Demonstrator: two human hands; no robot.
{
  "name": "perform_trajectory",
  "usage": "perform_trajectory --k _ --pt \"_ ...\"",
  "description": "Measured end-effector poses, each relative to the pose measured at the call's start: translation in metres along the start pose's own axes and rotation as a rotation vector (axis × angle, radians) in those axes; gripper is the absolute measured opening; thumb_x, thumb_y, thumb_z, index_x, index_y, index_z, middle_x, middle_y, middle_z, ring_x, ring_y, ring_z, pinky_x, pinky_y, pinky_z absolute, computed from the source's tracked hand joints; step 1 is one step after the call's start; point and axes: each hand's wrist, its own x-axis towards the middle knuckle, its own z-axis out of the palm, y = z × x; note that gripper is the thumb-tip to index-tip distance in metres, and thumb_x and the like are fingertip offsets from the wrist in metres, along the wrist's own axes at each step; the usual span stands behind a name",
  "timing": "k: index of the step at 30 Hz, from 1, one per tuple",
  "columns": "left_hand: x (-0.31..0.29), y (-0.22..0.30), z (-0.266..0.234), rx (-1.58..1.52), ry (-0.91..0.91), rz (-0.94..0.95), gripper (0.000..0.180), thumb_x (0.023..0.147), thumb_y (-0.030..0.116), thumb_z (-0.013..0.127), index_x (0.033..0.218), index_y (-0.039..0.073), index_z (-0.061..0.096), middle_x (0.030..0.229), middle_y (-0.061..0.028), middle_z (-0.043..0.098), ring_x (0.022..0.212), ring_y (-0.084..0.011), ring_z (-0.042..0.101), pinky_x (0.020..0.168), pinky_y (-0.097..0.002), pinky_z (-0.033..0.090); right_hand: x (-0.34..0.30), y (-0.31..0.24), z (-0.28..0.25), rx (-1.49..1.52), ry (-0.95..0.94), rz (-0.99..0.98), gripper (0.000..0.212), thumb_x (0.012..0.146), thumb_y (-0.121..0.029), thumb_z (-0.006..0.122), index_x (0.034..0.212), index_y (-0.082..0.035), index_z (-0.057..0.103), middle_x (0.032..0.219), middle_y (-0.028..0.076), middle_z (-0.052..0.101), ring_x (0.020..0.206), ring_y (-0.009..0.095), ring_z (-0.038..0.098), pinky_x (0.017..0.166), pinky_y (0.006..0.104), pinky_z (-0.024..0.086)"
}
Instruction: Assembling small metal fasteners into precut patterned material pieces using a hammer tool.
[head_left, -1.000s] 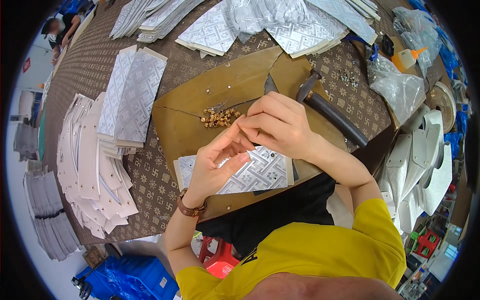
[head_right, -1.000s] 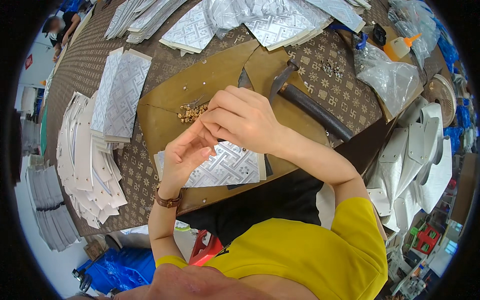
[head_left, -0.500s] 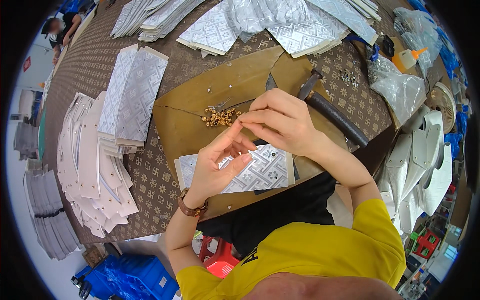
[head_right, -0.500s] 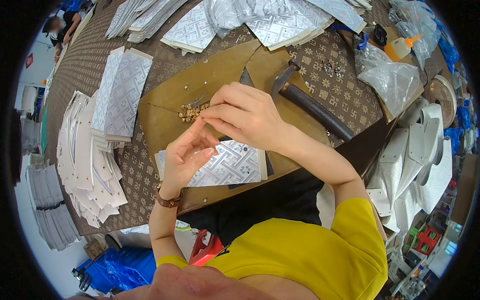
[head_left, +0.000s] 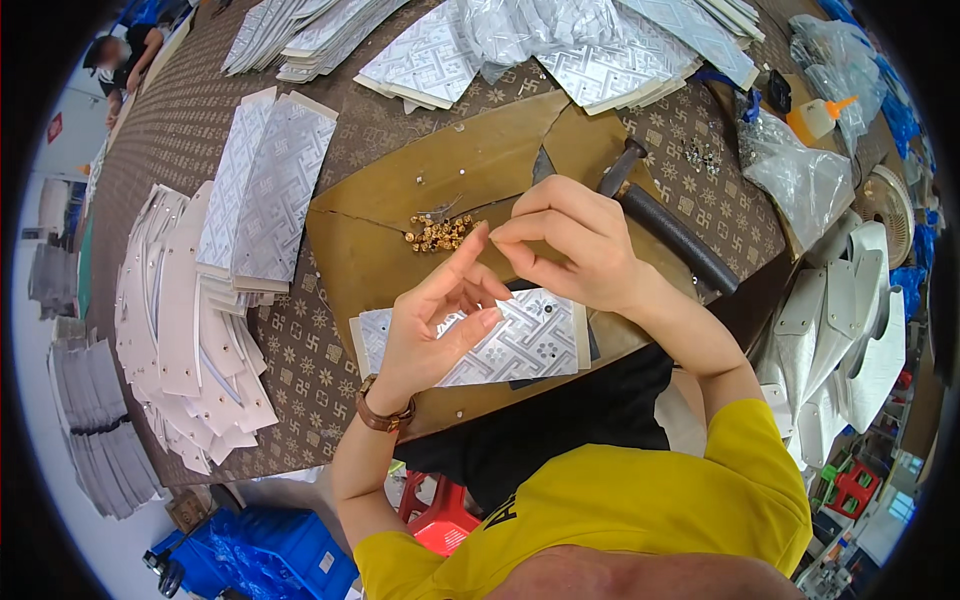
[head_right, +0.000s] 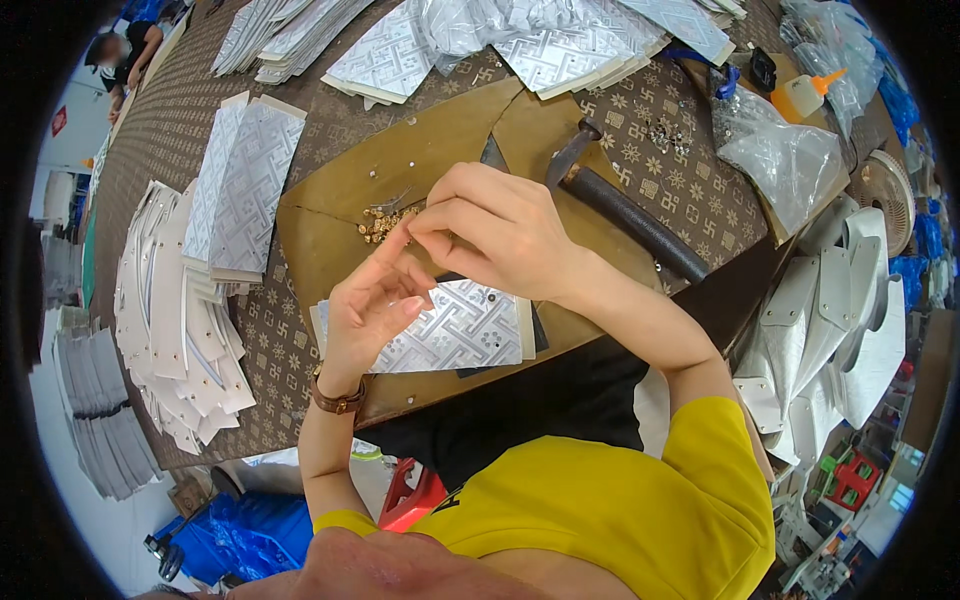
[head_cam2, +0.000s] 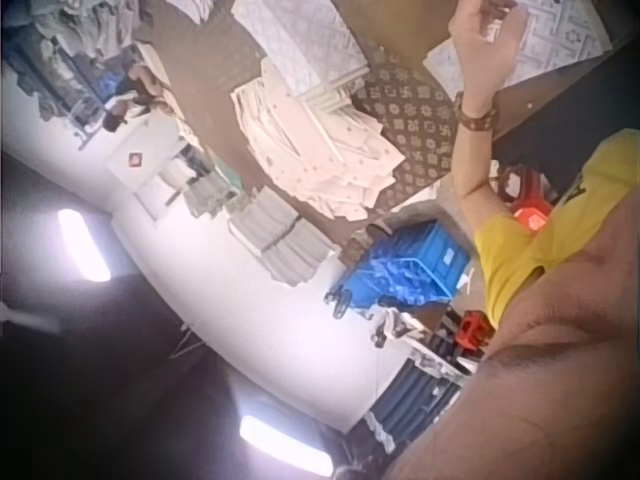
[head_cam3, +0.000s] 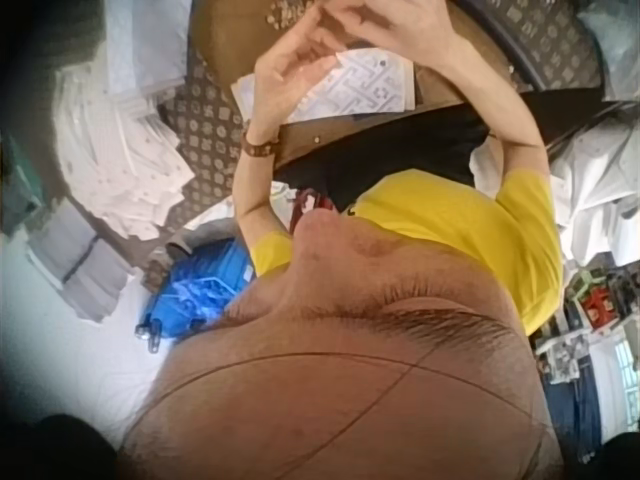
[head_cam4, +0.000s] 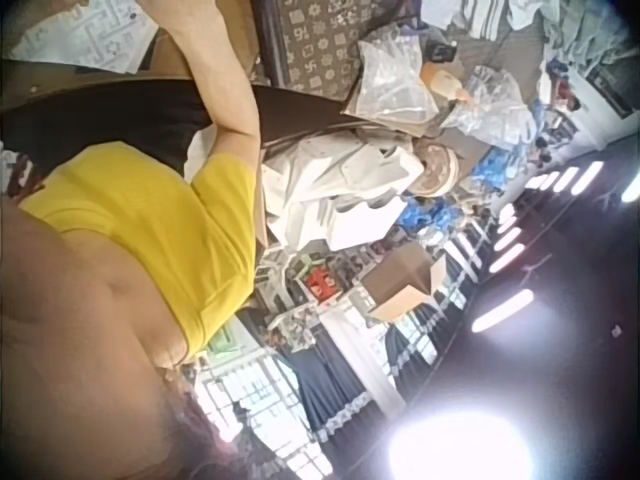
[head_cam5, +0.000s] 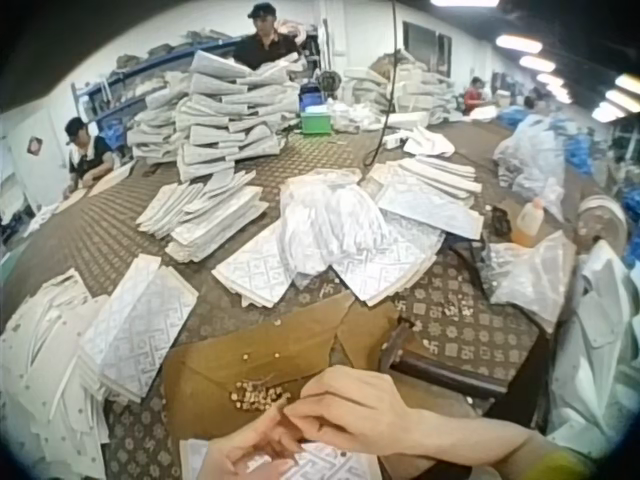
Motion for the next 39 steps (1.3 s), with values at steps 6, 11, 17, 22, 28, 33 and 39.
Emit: perform_trajectory --k 6,11,17,22,28,33,39 --pt "-0.003 0.001 0.004 0.044 -0.006 0.048 0.082 0.095 0.004 0.075 0.164 0.002 0.032 0.115 -0.008 0.068 0.092 -0.01 0.062 0.083 -0.0249 0.05 0.001 -0.001 0.0 -0.041 -0.071 -0.056 0.024 0.073 -0.001 0.086 0.094 -0.003 0.074 0.088 0.005 0.065 0.068 0.022 0.063 0.054 0.0309 0.049" --pt "-0.002 0.004 0.004 0.101 -0.039 0.052 0.083 0.093 0.004 0.076 0.164 0.002 0.032 0.115 -0.0088 0.068 0.092 -0.0107 0.063 0.082 -0.0249 0.051 -0.002 -0.001 0.0 -0.139 -0.092 -0.122 0.024 0.073 -0.001 0.086 0.094 -0.003 0.074 0.088 0.005 0.064 0.068 0.021 0.063 0.054 0.0309 0.049" --pt "-0.002 0.006 0.006 0.069 -0.041 0.028 0.085 0.092 0.005 0.076 0.165 0.002 0.031 0.115 -0.0086 0.068 0.093 -0.0108 0.063 0.082 -0.0248 0.05 -0.002 -0.002 -0.001 -0.127 -0.074 -0.091 0.023 0.071 -0.001 0.086 0.088 -0.005 0.07 0.087 0.005 0.064 0.066 0.021 0.062 0.053 0.0309 0.049" --pt "-0.002 0.008 0.006 0.041 -0.051 -0.009 0.088 0.092 0.007 0.076 0.166 0.003 0.028 0.115 -0.0085 0.068 0.094 -0.0116 0.064 0.084 -0.0258 0.05 -0.002 -0.001 -0.001 -0.068 -0.039 -0.087 0.026 0.069 0.002 0.083 0.09 -0.005 0.07 0.086 0.006 0.063 0.066 0.021 0.062 0.053 0.03 0.048" --pt "0.0 0.007 0.001 -0.14 -0.067 -0.015 0.092 0.092 0.009 0.077 0.167 0.004 0.024 0.113 -0.0085 0.068 0.092 -0.0128 0.064 0.085 -0.0279 0.051 -0.004 -0.005 -0.003 0.06 -0.043 0.065 0.024 0.075 0.004 0.08 0.096 -0.004 0.07 0.091 0.007 0.064 0.07 0.017 0.062 0.056 0.0273 0.048" --pt "-0.001 0.008 -0.002 -0.361 -0.124 -0.028 0.094 0.091 0.012 0.078 0.167 0.004 0.024 0.11 -0.009 0.068 0.092 -0.0139 0.064 0.086 -0.0301 0.052 0.005 -0.019 -0.008 0.348 -0.089 0.436 0.016 0.089 0.0 0.076 0.103 -0.002 0.069 0.099 0.004 0.063 0.077 0.01 0.061 0.063 0.0238 0.049" --pt "0.0 0.003 0.016 -0.315 -0.178 -0.055 0.108 0.091 0.023 0.08 0.171 0.013 0.007 0.101 -0.0121 0.07 0.081 -0.0179 0.067 0.07 -0.029 0.053 -0.001 -0.025 0.0 0.906 -0.242 0.824 0.016 0.106 -0.017 0.065 0.107 -0.002 0.067 0.097 0.001 0.061 0.079 0.007 0.057 0.068 0.0222 0.048"
